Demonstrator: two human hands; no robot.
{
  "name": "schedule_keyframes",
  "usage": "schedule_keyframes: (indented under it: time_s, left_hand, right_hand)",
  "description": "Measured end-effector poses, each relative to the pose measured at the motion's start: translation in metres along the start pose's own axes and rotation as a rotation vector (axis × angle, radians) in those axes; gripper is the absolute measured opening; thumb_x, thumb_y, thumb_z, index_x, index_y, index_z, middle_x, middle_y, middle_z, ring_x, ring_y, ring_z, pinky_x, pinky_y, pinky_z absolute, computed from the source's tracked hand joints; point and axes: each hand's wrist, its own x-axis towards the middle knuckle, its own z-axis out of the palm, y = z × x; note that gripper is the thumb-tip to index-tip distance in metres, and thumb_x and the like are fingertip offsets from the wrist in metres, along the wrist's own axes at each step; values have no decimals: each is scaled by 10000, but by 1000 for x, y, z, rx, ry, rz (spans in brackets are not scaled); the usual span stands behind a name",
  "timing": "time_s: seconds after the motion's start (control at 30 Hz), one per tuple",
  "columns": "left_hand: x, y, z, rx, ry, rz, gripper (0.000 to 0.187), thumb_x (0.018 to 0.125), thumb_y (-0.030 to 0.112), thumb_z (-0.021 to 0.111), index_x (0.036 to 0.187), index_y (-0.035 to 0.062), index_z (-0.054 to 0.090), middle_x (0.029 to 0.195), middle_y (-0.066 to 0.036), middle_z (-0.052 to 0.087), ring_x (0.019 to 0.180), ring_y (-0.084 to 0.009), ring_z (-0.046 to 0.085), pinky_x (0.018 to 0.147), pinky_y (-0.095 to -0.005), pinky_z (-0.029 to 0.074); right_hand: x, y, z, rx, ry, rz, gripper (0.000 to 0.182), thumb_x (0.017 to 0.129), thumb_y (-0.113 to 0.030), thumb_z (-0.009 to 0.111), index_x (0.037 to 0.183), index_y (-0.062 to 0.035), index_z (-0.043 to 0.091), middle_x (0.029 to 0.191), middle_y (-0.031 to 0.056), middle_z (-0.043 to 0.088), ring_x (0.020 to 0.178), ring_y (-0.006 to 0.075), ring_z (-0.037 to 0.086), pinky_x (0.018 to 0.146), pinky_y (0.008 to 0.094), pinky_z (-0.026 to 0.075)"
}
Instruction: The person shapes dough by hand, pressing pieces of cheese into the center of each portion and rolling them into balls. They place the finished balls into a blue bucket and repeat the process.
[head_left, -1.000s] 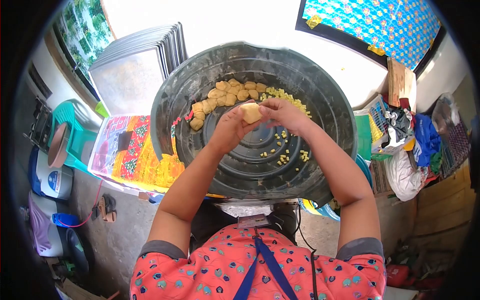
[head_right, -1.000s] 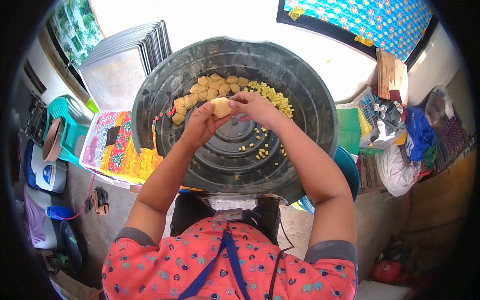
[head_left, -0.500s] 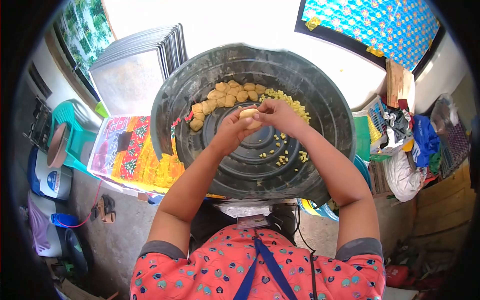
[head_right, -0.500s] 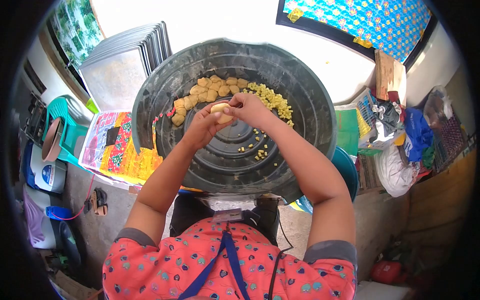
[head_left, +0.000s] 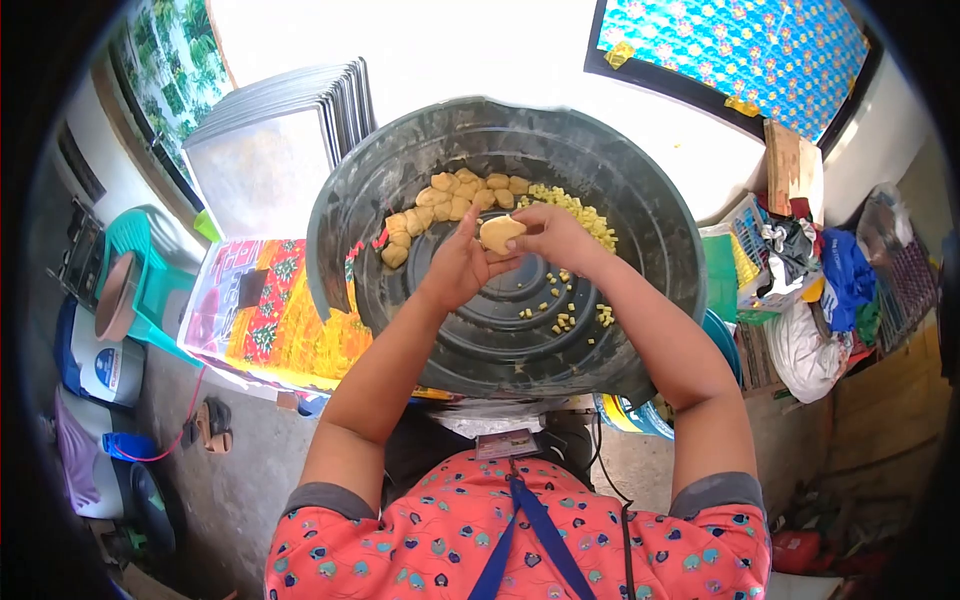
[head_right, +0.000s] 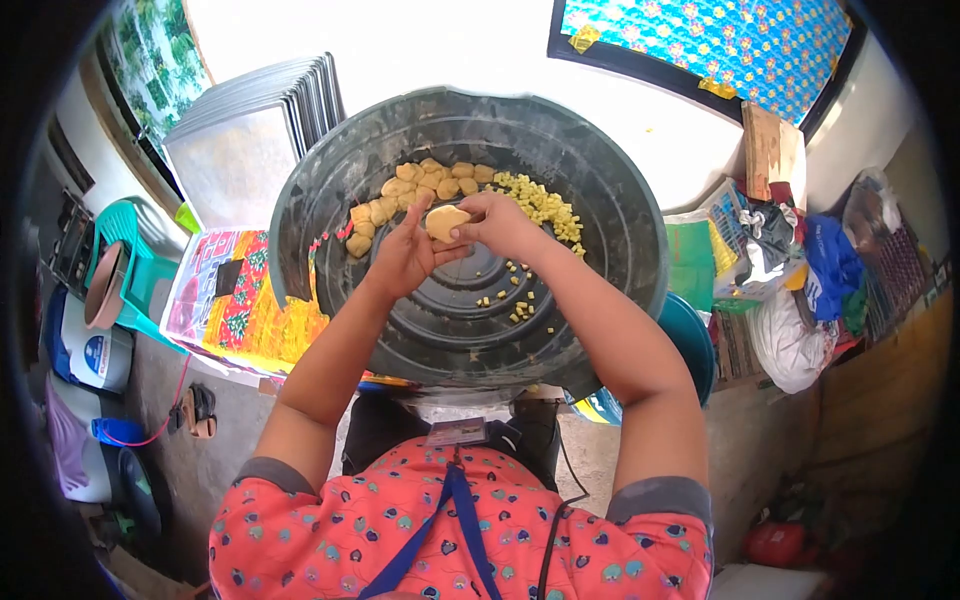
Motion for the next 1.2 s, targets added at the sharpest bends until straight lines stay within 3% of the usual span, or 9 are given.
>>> schedule_keyframes:
  time_s: [0.1,0.2,0.27,0.4,0.57,0.73,0.87,1.0,1.2]
  left_hand:
    - [1,-1,-2,1,18,-13,442,953,319,463,1301,60,378,1147,-125,547,1000,-222,589,835,-394,515]
    - [2,-10,-8,466,118,168,338,895,278,582,1122,37,516,1054,-92,600,913,-185,613,814,-359,521]
    - [1,-10,-9,497,179,196,298,861,234,636,1045,12,560,947,-62,619,820,-139,612,743,-300,523]
    - [-1,-9,-13,565,181,208,244,840,223,669,951,16,603,826,-32,636,704,-105,600,673,-247,508]
    - [-2,-7,-8,473,114,122,389,889,322,588,1142,33,531,935,-64,629,739,-129,605,662,-265,503]
    - [-1,-7,-8,601,190,1,488,922,409,496,1260,60,451,993,-81,613,765,-151,608,662,-280,500]
    - [3,-9,-8,750,219,-83,429,931,364,491,1220,48,490,960,-73,615,748,-145,600,660,-272,498]
    - [5,-21,-7,920,113,-48,333,928,260,519,1186,49,520,925,-29,617,725,-80,566,620,-219,451]
    - [4,-27,3,980,87,-108,350,927,254,520,1198,34,509,905,-26,608,716,-79,555,638,-216,449]
  right_hand:
    - [-2,-14,-3,199,-1,121,327,774,-97,699,1066,12,602,961,82,627,879,156,606,771,264,470]
    - [-2,-13,-5,465,-27,159,314,796,-109,689,1051,47,592,975,95,628,881,163,612,773,263,492]
    - [-8,-19,-5,617,-60,187,315,813,-124,680,1052,59,586,980,98,628,870,162,616,764,264,510]
    - [-4,-15,-2,470,-47,161,325,824,-146,675,1064,51,581,966,98,632,850,154,620,731,280,538]
    - [-5,-26,-19,399,-63,188,344,816,-142,682,1078,47,565,949,99,639,819,167,631,715,292,550]
    - [-38,-45,-102,789,200,29,254,830,-113,644,1020,33,558,964,133,641,834,215,647,761,318,556]
    - [-121,-14,-167,727,581,-100,282,842,-162,634,1055,4,550,963,113,643,827,194,644,751,274,546]
    - [-234,54,-198,408,865,340,311,851,-232,645,1081,-40,564,873,26,633,715,90,612,571,181,493]
    - [-354,124,-163,237,711,1031,384,854,-366,609,1093,-67,579,906,69,616,623,195,623,495,299,529]
